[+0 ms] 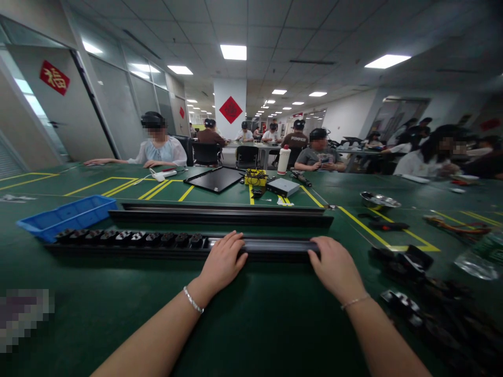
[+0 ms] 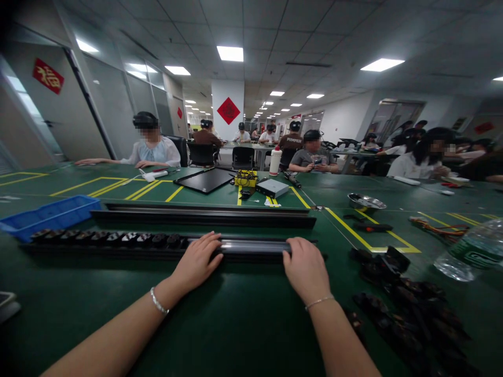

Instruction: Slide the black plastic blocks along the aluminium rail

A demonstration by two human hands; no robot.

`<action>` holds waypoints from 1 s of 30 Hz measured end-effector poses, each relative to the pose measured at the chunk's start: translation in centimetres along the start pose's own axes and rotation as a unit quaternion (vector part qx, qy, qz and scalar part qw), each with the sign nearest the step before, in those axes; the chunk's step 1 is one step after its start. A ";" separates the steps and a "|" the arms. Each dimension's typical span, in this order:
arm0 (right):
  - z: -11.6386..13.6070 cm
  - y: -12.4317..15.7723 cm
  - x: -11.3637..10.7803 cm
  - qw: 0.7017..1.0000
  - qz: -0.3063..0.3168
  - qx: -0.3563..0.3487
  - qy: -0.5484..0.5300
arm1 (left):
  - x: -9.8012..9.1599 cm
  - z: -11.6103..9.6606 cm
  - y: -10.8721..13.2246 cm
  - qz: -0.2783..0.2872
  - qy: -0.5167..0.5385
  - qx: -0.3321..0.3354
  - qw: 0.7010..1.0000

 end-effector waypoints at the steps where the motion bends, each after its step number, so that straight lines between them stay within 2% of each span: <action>1: 1.5 0.1 0.6 0.999 -0.040 -0.021 -0.012 | -0.5 0.4 -0.1 -0.030 -0.013 -0.015 0.999; 3: 3.8 0.4 2.0 0.995 -0.080 -0.044 -0.027 | -1.4 1.6 -0.1 -0.116 -0.062 -0.082 0.988; 5: 4.9 0.7 3.5 0.995 -0.083 -0.048 -0.040 | -1.8 2.9 0.1 -0.155 -0.102 -0.137 0.973; 8: 4.9 0.8 5.1 0.997 -0.038 -0.042 -0.054 | -1.5 4.5 0.4 -0.133 -0.123 -0.178 0.967; 12: 4.2 0.8 5.4 0.996 0.006 -0.053 -0.070 | -0.9 4.9 0.4 -0.112 -0.129 -0.175 0.970; 18: 4.3 0.7 5.1 0.996 0.009 -0.051 -0.071 | -0.7 4.7 0.2 -0.123 -0.135 -0.161 0.970; 25: 3.6 0.5 5.1 0.994 0.010 -0.050 -0.092 | -0.6 4.5 0.2 -0.111 -0.155 -0.167 0.967; 30: 2.4 0.1 5.0 0.996 -0.018 -0.008 -0.084 | -0.6 4.4 0.2 -0.114 -0.154 -0.165 0.968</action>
Point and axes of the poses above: each hand's wrist, its own y-axis away from the middle knuckle, its own x-axis out of the palm, z = x × y, the point moved 2 cm from there along -y, towards the middle knuckle, and after that the axes turned 9 degrees about -z, right-handed, at the moved point
